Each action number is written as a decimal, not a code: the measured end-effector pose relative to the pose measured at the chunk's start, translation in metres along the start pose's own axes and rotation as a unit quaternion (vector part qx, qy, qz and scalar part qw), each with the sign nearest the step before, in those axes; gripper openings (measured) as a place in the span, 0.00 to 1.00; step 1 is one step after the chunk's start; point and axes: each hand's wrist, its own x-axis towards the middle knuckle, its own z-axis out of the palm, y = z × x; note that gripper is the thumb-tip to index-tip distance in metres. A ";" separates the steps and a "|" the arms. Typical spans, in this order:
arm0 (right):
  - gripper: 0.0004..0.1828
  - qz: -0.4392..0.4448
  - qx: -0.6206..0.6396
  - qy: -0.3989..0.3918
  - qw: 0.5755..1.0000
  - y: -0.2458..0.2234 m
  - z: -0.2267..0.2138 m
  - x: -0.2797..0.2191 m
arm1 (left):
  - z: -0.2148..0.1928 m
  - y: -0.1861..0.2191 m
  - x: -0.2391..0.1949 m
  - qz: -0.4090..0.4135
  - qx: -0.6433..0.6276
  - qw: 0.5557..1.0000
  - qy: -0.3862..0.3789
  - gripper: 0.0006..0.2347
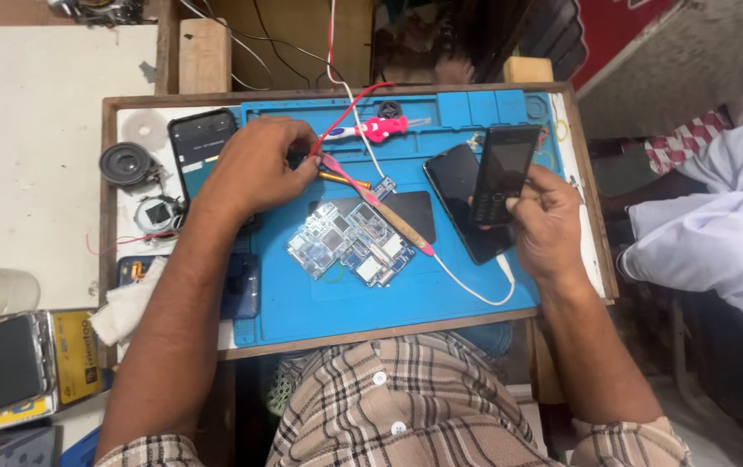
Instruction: The person holds a small black mobile phone and repeatedly presses its keypad and side buttons. The person then connects a red and white wire to the phone's charging port and continues pressing buttons while the phone is connected.
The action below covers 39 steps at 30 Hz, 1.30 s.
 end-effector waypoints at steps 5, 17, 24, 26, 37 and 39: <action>0.25 -0.011 -0.001 0.007 1.000 -0.007 -0.003 0.002 | -0.001 0.016 0.003 0.128 -0.002 0.991 0.039 0.07; 0.23 -0.039 0.028 0.016 0.999 -0.014 -0.016 0.000 | 0.005 0.038 0.017 0.179 0.050 0.981 -0.059 0.07; 0.22 -0.044 0.030 0.012 0.999 -0.015 -0.017 0.000 | 0.009 0.040 0.048 0.271 -0.040 0.961 -0.022 0.08; 0.22 -0.040 0.023 0.010 0.999 -0.014 -0.015 0.000 | 0.010 0.040 0.059 0.278 -0.050 0.959 -0.018 0.08; 0.22 0.012 -0.025 -0.041 0.999 0.014 -0.003 -0.003 | 0.047 0.057 0.094 0.260 -0.071 0.961 -0.057 0.08; 0.22 0.020 -0.038 -0.048 0.998 0.018 -0.004 -0.003 | 0.047 0.058 0.090 0.250 -0.085 0.962 -0.064 0.09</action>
